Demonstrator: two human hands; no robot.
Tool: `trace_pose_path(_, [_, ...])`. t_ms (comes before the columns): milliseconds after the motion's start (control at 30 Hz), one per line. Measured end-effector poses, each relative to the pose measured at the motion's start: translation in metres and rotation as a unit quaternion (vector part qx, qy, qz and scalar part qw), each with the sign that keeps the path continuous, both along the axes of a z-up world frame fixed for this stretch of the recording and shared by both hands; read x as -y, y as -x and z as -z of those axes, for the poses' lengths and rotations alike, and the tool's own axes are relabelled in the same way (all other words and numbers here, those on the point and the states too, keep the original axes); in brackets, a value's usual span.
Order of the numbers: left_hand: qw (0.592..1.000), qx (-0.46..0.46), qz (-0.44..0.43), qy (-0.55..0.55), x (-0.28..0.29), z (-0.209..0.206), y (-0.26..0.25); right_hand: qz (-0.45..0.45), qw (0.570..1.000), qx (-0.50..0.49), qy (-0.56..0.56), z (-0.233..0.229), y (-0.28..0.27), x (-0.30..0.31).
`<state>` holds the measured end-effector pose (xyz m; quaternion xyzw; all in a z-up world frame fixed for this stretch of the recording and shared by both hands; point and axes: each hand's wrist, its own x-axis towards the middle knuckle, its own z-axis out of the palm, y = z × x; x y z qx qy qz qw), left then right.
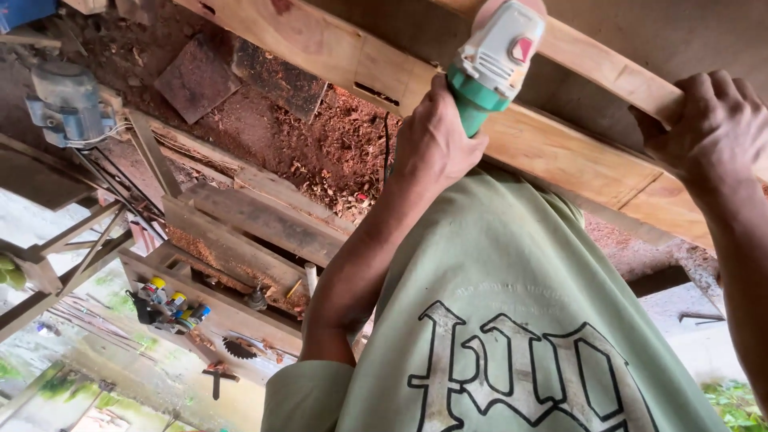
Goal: The person uses a handheld electric sander to smooth the surface of a long wooden plank. They move the sander back and forth along the length of the wood, occasionally adjusting their grip and the plank's position on the workbench.
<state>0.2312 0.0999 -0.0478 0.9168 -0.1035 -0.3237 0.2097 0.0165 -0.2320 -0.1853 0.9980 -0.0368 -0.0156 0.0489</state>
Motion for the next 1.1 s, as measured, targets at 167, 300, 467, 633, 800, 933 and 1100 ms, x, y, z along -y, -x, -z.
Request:
trace_pose_path(167, [0.998,-0.030,-0.054,0.010,-0.017,-0.005,-0.025,-0.011,0.999,0.015,-0.037,0.000,0.002,0.003])
trace_pose_path(300, [0.998,-0.002,-0.058,-0.011,-0.034,0.005,-0.039,0.006,0.995,-0.017,-0.101,-0.003,0.003,0.001])
trace_pose_path(467, [0.997,-0.003,-0.077,-0.020,-0.052,0.005,-0.066,0.018,0.993,-0.008,-0.113,-0.002,0.002,-0.002])
trace_pose_path(633, [0.993,0.008,-0.114,0.014,-0.075,0.000,-0.089,0.006,0.988,0.011,-0.151,0.003,0.004,-0.001])
trace_pose_path(800, [0.987,0.067,-0.144,0.014,-0.097,-0.007,-0.110,0.013,0.991,-0.012,-0.135,-0.001,0.004,-0.002])
trace_pose_path(933, [0.991,0.029,-0.133,0.013,-0.079,-0.013,-0.098,0.011,0.994,-0.044,-0.104,-0.007,0.001,0.000])
trace_pose_path(1100, [0.997,0.016,-0.081,0.011,-0.044,0.001,-0.057,0.014,0.995,-0.039,-0.095,-0.007,0.003,0.000])
